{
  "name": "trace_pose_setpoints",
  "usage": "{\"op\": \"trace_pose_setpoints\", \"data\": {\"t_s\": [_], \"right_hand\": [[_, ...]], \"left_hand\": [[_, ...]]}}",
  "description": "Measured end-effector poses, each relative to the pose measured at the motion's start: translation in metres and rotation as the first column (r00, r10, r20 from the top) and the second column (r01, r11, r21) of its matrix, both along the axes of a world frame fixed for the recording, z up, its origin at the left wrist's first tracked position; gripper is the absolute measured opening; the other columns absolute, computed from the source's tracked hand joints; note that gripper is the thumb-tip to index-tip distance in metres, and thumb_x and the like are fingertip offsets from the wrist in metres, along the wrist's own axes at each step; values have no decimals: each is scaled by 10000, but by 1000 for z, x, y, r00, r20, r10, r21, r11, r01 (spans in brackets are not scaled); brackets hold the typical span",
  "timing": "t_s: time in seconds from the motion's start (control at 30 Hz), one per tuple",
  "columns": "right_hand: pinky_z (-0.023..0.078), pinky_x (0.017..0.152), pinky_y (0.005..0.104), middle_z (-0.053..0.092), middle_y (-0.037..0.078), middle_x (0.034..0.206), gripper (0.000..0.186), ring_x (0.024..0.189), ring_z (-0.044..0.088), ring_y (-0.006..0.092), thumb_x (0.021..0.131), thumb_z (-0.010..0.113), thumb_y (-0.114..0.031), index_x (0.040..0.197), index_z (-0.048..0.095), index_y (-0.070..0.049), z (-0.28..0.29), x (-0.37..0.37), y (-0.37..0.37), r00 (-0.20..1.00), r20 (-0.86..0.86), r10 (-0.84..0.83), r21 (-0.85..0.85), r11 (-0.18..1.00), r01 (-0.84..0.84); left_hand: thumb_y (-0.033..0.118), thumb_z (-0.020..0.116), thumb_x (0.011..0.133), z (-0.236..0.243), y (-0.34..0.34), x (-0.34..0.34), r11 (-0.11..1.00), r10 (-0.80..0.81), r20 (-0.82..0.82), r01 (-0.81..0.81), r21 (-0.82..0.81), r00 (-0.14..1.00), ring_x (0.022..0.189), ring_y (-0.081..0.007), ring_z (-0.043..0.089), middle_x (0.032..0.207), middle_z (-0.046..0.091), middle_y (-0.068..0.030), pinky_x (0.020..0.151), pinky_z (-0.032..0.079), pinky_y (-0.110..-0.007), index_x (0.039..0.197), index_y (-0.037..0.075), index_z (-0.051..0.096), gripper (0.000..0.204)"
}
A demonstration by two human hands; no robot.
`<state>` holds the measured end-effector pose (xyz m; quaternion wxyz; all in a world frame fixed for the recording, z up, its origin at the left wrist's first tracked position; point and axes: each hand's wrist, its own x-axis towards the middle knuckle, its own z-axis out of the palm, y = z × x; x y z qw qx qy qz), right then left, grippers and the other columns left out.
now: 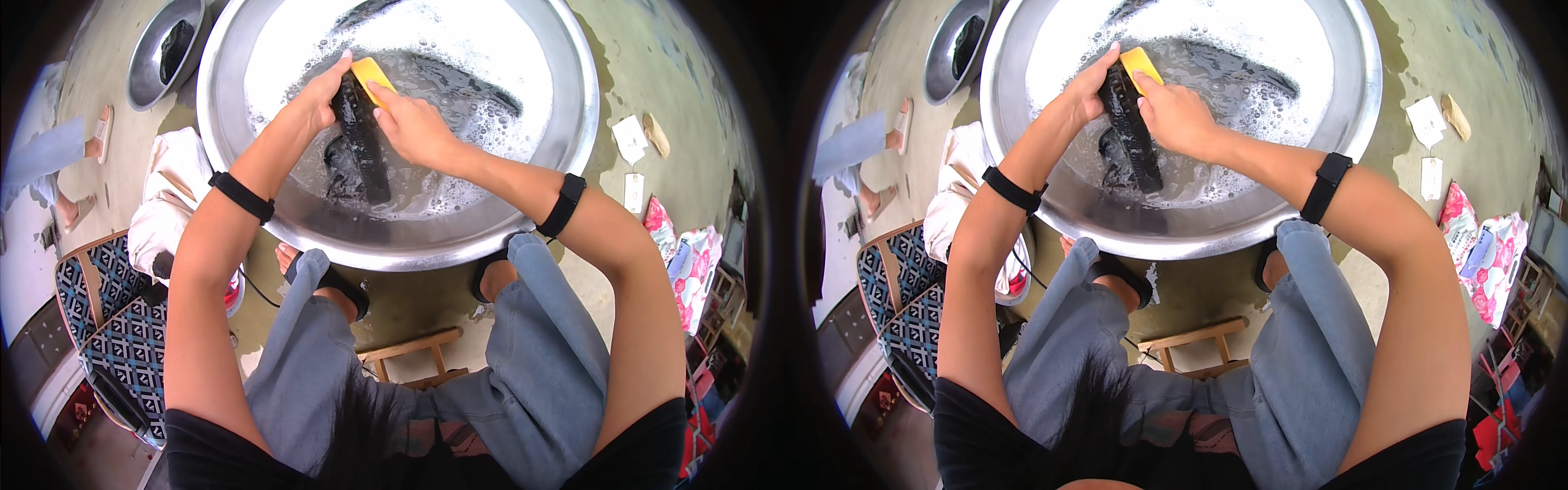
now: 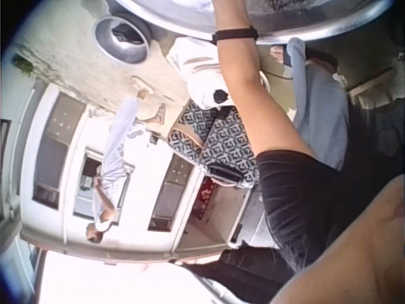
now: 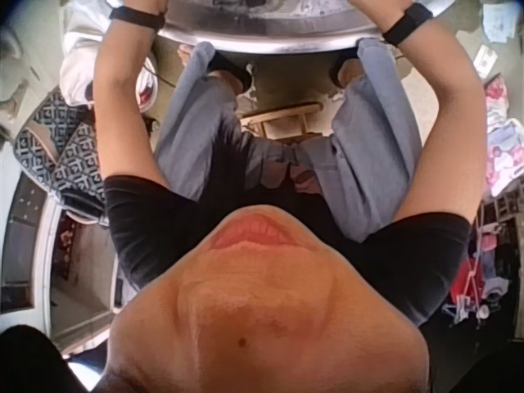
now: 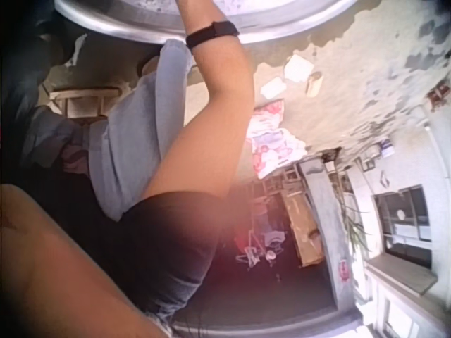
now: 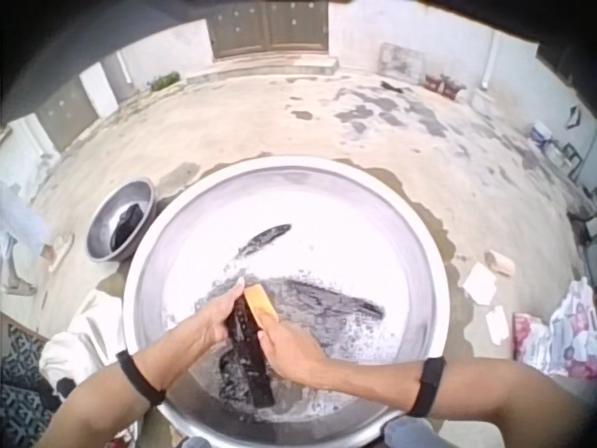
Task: The person scrubs a pair of camouflage-patterned shoes in a metal basin filled with soapy water using a yellow brush. They scrub the first shoe thoroughly, then place it in a smaller basin and continue scrubbing the second shoe.
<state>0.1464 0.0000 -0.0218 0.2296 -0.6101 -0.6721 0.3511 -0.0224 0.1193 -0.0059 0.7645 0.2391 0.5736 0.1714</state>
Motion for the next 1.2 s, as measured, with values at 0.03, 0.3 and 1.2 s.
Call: {"op": "trace_pose_setpoints", "data": {"t_s": [0.03,0.3,1.2], "right_hand": [[550,880,584,742,249,1072,481,972,705,480,1085,501,-274,1550,510,-150,8,1,1,1000,-24,-9,52,999,10],[543,918,582,731,267,1173,530,1018,715,471,1108,444,-253,1625,359,-171,10,40,-16,992,129,9,-312,950,32],[534,757,562,680,245,862,516,800,690,439,1040,569,-170,1556,560,-188,95,-61,-21,990,9,-140,172,976,136]], "left_hand": [[559,501,1107,3,0,-2,997,38,60,-42,72,997,1028,-253,753,1143,760,-105,968,604,-492,1260,66,673,544],[430,526,1097,54,-8,-51,923,244,269,-308,230,932,1213,-247,667,1273,736,-73,1134,478,-461,1262,72,665,417],[233,503,1078,39,-53,-35,758,615,205,-642,110,761,913,-260,680,1009,698,-98,838,585,-435,1110,53,655,238]]}}
